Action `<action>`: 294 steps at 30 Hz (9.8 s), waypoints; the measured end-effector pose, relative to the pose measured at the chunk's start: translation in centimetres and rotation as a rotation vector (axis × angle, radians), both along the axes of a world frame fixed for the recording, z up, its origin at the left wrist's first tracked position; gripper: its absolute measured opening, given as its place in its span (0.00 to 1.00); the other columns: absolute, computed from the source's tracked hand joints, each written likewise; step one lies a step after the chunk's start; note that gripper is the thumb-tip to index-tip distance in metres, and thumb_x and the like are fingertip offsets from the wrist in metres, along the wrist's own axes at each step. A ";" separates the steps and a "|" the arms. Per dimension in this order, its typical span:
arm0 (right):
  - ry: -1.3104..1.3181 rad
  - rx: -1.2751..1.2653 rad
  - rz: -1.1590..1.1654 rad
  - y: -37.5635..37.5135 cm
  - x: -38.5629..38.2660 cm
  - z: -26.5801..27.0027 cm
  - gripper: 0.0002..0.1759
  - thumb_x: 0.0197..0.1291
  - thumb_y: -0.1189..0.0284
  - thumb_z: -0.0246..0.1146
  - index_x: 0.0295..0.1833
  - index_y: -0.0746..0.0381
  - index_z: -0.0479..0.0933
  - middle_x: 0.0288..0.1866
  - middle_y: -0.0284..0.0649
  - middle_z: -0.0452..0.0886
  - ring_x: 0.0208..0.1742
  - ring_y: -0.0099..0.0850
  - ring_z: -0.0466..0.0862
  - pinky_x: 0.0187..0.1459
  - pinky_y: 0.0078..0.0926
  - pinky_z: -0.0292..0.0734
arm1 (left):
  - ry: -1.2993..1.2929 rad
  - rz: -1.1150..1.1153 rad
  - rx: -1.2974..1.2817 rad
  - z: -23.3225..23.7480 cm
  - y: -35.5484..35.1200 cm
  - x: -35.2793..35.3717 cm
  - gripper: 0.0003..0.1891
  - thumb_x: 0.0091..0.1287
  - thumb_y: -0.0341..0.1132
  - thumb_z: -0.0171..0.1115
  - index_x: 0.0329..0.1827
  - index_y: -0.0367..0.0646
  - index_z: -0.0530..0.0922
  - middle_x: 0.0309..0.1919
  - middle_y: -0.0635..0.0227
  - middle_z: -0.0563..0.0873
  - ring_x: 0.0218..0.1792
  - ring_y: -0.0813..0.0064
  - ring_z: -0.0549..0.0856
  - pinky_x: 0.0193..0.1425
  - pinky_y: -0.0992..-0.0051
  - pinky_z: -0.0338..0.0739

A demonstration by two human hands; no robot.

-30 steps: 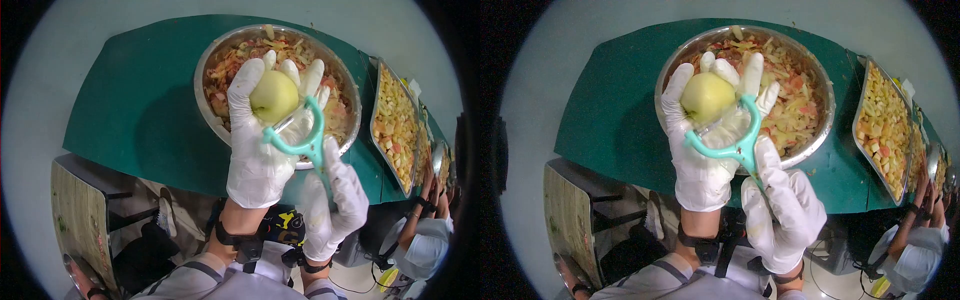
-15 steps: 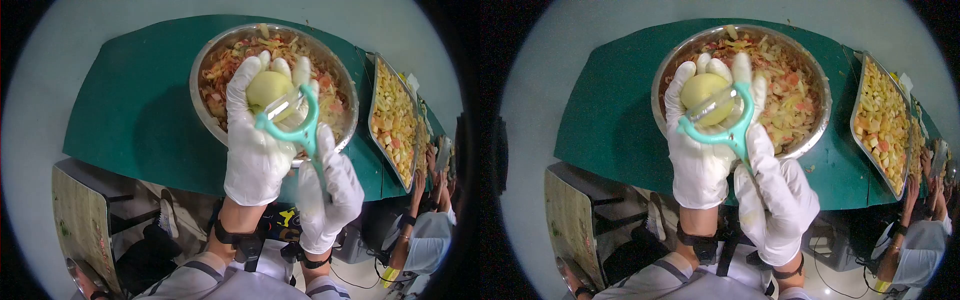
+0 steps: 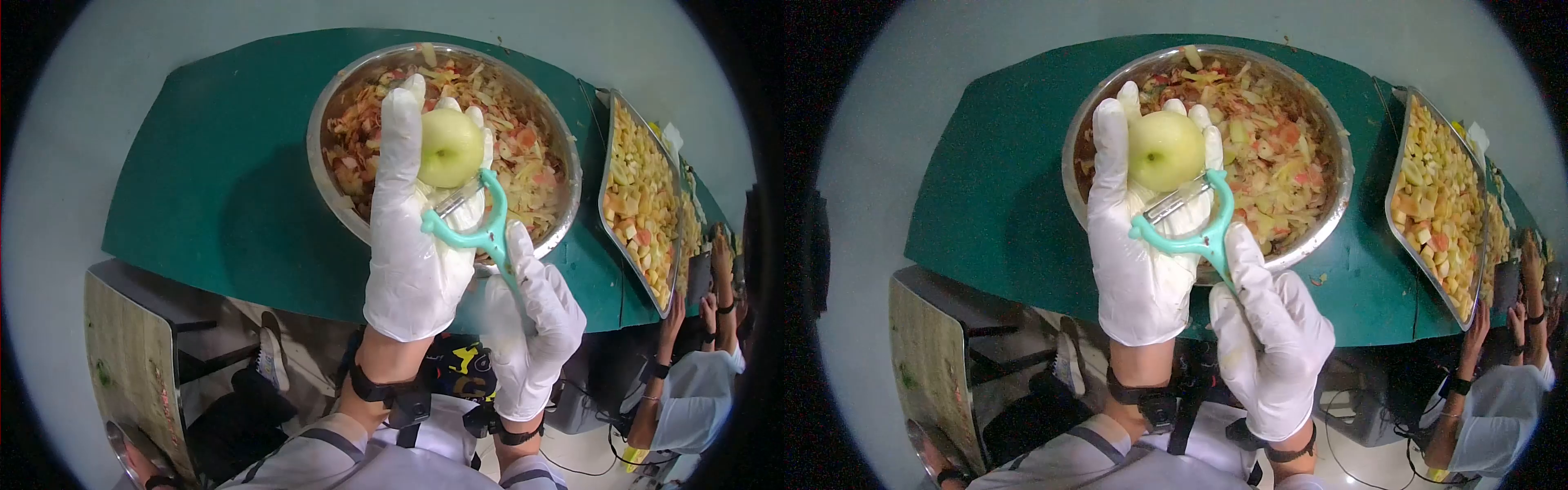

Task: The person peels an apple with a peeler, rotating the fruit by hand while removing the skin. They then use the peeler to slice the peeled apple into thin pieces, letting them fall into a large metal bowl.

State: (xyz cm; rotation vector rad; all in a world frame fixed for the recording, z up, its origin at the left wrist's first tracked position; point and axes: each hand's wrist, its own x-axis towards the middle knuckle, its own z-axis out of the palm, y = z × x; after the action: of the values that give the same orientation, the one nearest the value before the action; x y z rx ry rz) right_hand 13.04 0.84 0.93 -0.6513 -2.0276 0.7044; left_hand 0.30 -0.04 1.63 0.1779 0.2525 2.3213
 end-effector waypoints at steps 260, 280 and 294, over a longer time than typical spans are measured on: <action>-0.115 -0.050 -0.015 -2.4 2.5 2.2 0.25 0.47 0.81 0.65 0.55 0.69 0.76 0.38 0.42 0.82 0.30 0.23 0.74 0.35 0.18 0.70 | 0.250 0.363 -0.073 -0.4 -0.1 1.8 0.12 0.67 0.43 0.57 0.43 0.43 0.76 0.31 0.67 0.82 0.35 0.71 0.83 0.40 0.69 0.80; -0.089 -0.066 0.038 -1.6 1.3 1.0 0.23 0.46 0.85 0.62 0.53 0.69 0.77 0.37 0.44 0.80 0.33 0.27 0.78 0.40 0.20 0.71 | -0.312 0.011 0.182 -0.4 0.2 -1.1 0.08 0.64 0.38 0.63 0.38 0.44 0.79 0.34 0.70 0.83 0.40 0.72 0.82 0.49 0.70 0.78; -0.068 -0.088 0.009 -1.1 0.7 2.5 0.22 0.48 0.80 0.62 0.53 0.69 0.78 0.32 0.40 0.80 0.31 0.24 0.77 0.35 0.18 0.71 | -0.331 -0.106 0.220 -1.2 0.0 -1.0 0.04 0.62 0.33 0.62 0.35 0.43 0.80 0.31 0.68 0.85 0.39 0.71 0.83 0.47 0.70 0.79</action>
State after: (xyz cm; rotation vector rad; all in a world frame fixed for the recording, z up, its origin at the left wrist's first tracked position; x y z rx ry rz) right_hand 13.72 -0.31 3.42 -0.7263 -2.0715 0.7895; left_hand -0.67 -0.02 0.46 -0.0839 -0.1745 2.2269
